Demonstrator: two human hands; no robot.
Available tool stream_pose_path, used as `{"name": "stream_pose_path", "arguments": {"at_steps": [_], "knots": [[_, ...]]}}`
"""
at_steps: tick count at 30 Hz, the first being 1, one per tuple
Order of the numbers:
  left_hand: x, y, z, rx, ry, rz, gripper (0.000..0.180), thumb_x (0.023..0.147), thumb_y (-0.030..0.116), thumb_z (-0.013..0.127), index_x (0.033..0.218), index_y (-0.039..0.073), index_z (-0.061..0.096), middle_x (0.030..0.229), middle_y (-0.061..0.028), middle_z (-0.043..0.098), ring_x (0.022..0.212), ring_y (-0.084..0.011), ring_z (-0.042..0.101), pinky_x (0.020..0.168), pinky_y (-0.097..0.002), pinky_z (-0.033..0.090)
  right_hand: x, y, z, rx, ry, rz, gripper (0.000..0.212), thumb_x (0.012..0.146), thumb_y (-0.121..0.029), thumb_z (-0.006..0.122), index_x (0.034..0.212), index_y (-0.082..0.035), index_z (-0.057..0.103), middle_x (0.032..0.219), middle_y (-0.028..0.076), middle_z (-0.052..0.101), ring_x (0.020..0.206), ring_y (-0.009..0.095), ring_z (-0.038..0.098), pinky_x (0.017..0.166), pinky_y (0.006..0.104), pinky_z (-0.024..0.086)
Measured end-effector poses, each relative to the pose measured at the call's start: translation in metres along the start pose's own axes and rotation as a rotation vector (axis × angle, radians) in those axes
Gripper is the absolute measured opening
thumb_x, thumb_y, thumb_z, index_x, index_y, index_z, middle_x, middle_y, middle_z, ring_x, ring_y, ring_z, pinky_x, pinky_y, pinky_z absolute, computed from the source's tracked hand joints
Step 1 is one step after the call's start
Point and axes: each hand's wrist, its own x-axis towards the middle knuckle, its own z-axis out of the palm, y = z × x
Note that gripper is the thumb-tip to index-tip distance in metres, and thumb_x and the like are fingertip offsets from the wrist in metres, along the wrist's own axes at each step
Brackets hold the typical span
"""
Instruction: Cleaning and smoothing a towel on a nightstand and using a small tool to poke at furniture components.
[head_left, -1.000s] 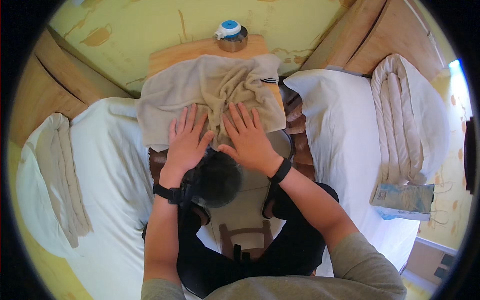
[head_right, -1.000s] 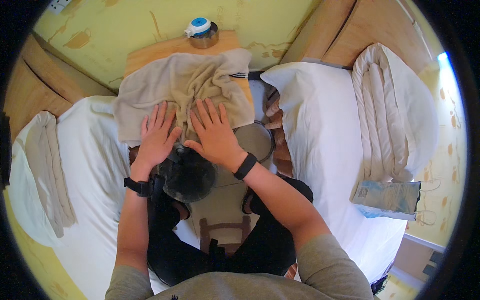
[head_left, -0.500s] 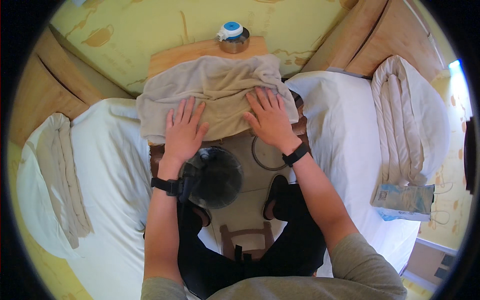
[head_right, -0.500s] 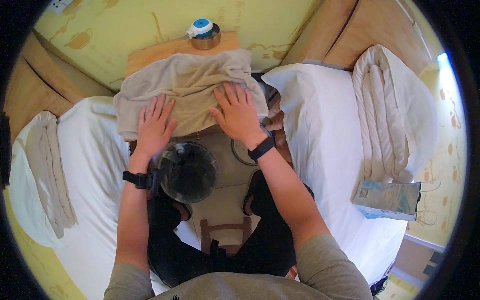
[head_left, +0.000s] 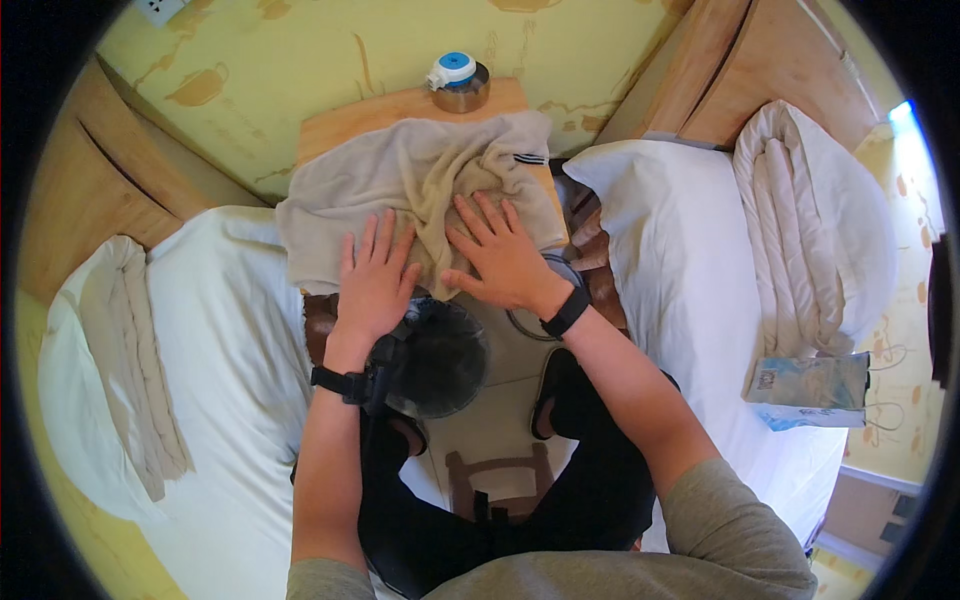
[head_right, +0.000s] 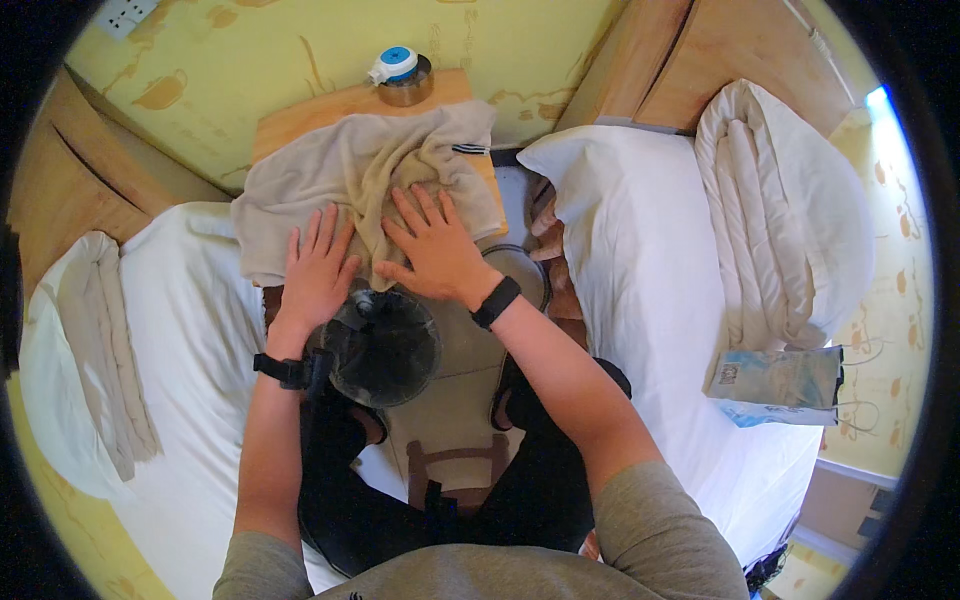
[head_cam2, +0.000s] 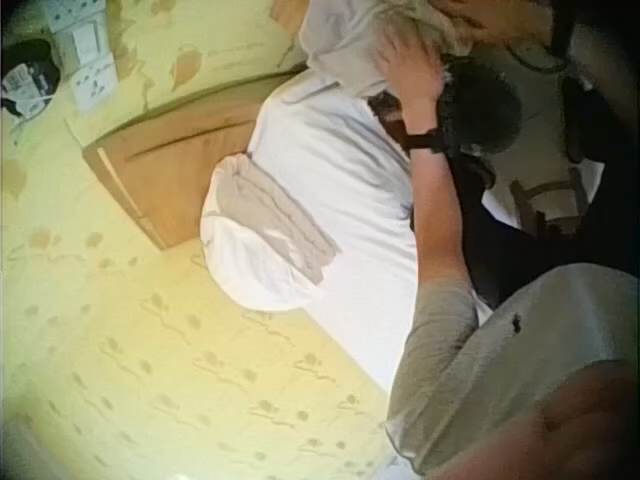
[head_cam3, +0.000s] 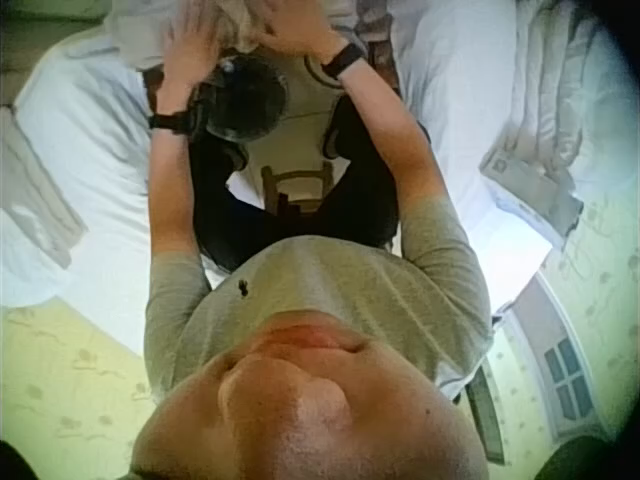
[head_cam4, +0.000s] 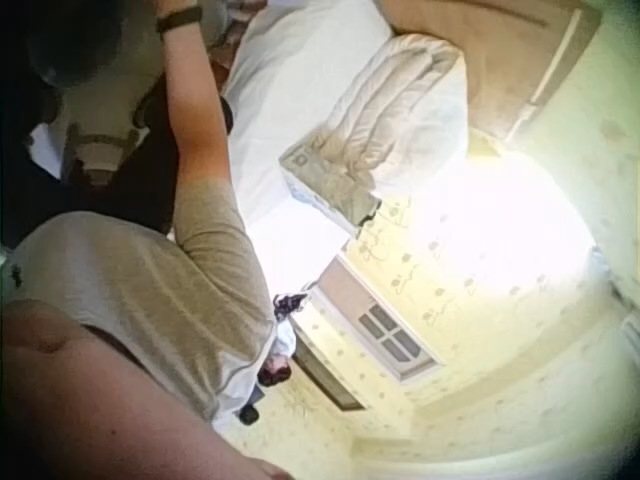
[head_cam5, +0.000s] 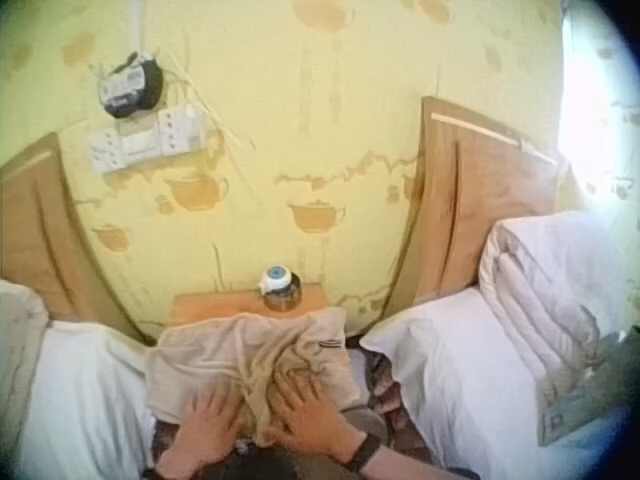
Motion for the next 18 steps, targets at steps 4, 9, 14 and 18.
{"name": "stream_pose_path", "arguments": {"at_steps": [4, 9, 14, 18], "knots": [[-0.016, 0.018, -0.010, -0.042, -0.075, -0.001, 0.055, 0.106, 0.036, 0.052, 0.155, 0.011, 0.048, 0.171, -0.0147, 0.030, 0.158, -0.0342, 0.025, 0.127, -0.0591, 0.016, -0.015, -0.009, -0.008, 0.045, -0.001, -0.030, 0.071, 0.101, -0.064, 0.048, 0.147, -0.010, 0.059, 0.165, 0.022, 0.038, 0.153, 0.046, 0.030, 0.125, 0.0632, 0.018], [-0.030, 0.017, -0.028, -0.117, -0.036, 0.021, 0.050, 0.103, 0.032, 0.058, 0.149, 0.011, 0.055, 0.164, -0.0165, 0.040, 0.152, -0.0373, 0.035, 0.124, -0.0555, 0.025, -0.026, -0.004, -0.023, 0.150, -0.015, 0.047, 0.058, 0.104, -0.052, 0.052, 0.143, -0.010, 0.061, 0.159, 0.019, 0.047, 0.149, 0.039, 0.039, 0.122, 0.0541, 0.030], [-0.019, -0.030, -0.052, -0.195, 0.211, -0.244, 0.047, 0.099, 0.023, 0.063, 0.144, 0.011, 0.059, 0.149, -0.0171, 0.056, 0.135, -0.0411, 0.052, 0.115, -0.0504, 0.039, -0.026, 0.018, -0.038, 0.111, 0.025, 0.211, 0.051, 0.103, -0.043, 0.059, 0.141, -0.009, 0.062, 0.154, 0.018, 0.052, 0.144, 0.037, 0.045, 0.117, 0.0499, 0.036], [-0.035, -0.061, -0.010, -0.119, 0.156, -0.305, 0.058, 0.102, 0.034, 0.060, 0.151, 0.006, 0.050, 0.164, -0.0225, 0.038, 0.151, -0.0426, 0.035, 0.122, -0.0565, 0.029, -0.007, 0.014, -0.042, 0.171, 0.172, 0.345, 0.051, 0.100, -0.035, 0.065, 0.142, -0.007, 0.061, 0.150, 0.018, 0.053, 0.140, 0.039, 0.046, 0.116, 0.0510, 0.036]]}}
